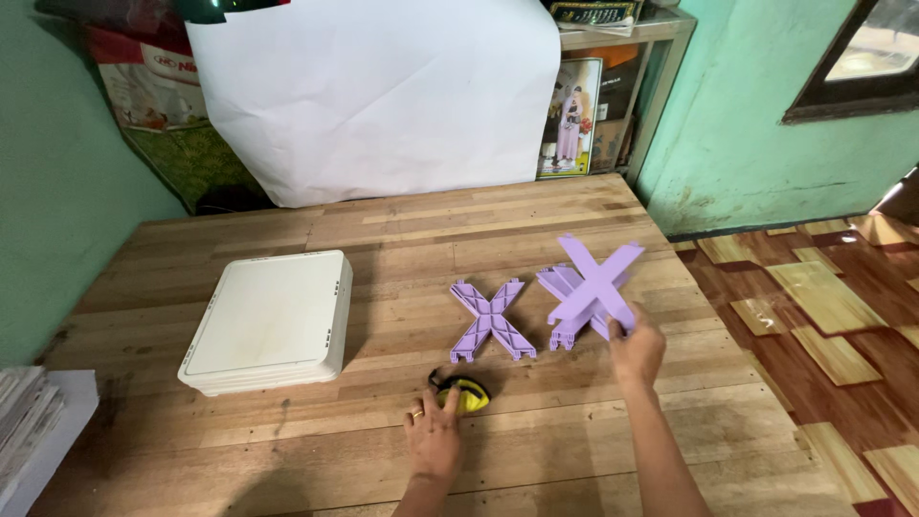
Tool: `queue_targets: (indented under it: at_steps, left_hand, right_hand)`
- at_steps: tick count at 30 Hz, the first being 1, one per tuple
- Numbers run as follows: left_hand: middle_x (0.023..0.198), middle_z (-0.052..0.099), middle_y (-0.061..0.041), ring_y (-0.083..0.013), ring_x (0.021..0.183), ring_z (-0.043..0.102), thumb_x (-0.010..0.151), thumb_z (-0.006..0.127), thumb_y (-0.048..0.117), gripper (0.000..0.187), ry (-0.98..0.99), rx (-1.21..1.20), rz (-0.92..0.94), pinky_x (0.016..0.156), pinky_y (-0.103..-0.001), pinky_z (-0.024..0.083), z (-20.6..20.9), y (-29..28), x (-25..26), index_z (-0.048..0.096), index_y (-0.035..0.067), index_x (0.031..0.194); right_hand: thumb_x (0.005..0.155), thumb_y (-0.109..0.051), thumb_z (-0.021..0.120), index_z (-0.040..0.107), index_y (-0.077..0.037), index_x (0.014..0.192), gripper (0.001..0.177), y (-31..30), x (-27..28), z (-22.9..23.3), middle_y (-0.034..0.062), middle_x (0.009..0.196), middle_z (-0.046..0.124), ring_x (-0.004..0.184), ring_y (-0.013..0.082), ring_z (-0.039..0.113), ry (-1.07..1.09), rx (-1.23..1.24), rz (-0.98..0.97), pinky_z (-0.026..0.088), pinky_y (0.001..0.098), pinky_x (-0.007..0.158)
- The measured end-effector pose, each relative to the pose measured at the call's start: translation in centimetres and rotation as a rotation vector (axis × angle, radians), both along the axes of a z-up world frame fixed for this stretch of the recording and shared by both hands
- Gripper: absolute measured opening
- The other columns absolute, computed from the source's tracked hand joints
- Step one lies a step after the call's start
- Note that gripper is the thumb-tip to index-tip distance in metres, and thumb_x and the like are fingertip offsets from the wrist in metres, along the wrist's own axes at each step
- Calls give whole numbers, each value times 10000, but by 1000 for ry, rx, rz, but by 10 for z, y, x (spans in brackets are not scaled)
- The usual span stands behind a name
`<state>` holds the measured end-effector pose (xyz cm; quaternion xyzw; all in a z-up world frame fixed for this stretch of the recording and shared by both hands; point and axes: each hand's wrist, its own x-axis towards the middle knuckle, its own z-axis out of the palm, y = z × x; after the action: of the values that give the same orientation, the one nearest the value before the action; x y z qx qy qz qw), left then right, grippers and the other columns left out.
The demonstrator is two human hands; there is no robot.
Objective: The person wipes the surfaces of purple X-shaped decorative letters with a yellow and black cloth. They handle the letters one at a time, turning them over to clean different sides, then place them back on the wooden table. The letters are eventually stacked together.
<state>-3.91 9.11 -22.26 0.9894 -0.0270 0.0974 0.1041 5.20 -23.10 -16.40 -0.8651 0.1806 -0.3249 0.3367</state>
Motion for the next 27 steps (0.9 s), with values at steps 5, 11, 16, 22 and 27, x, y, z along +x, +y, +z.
queue_targets:
  at_steps: [5,11,16,22,27]
  left_hand:
    - [1369,567,-187,-414,1127,643,922,588,163,557,78,-440,131,937,-480,534,18,1,7,512,252,1467]
    - [1231,627,-208,-375,1067,665,916,745,353,532,-27,-874,137,855,-485,534,108,-18,44,546,118,1350]
    - [1135,714,-155,-290,1035,704,787,847,429,677,53,-816,51,896,-437,558,157,-25,62,577,109,1319]
    - [1088,788,-41,-160,946,721,812,851,290,514,308,-1162,-279,876,-352,589,154,-22,51,673,137,1269]
    - [1002,744,-147,-285,793,628,859,783,294,507,575,-976,-243,751,-445,518,148,-30,35,664,143,1329]
  right_hand:
    - [881,-135,777,696,-100,1250,380,26,-6,31,117,973,773,775,257,738,127,165,126,569,378,678]
    - [829,-125,824,647,-33,1211,431,63,-11,54,117,1069,766,906,161,727,-153,192,494,590,318,682]
    - [795,-88,828,608,-36,1173,441,85,-18,67,89,1039,783,907,140,736,3,353,654,611,298,687]
    - [998,-187,714,643,29,1216,316,36,-17,76,155,1168,740,1130,190,677,183,834,1134,541,260,935]
    - [960,-220,637,569,-26,1406,491,44,-26,69,118,1364,649,1261,248,610,340,1197,1133,610,386,956]
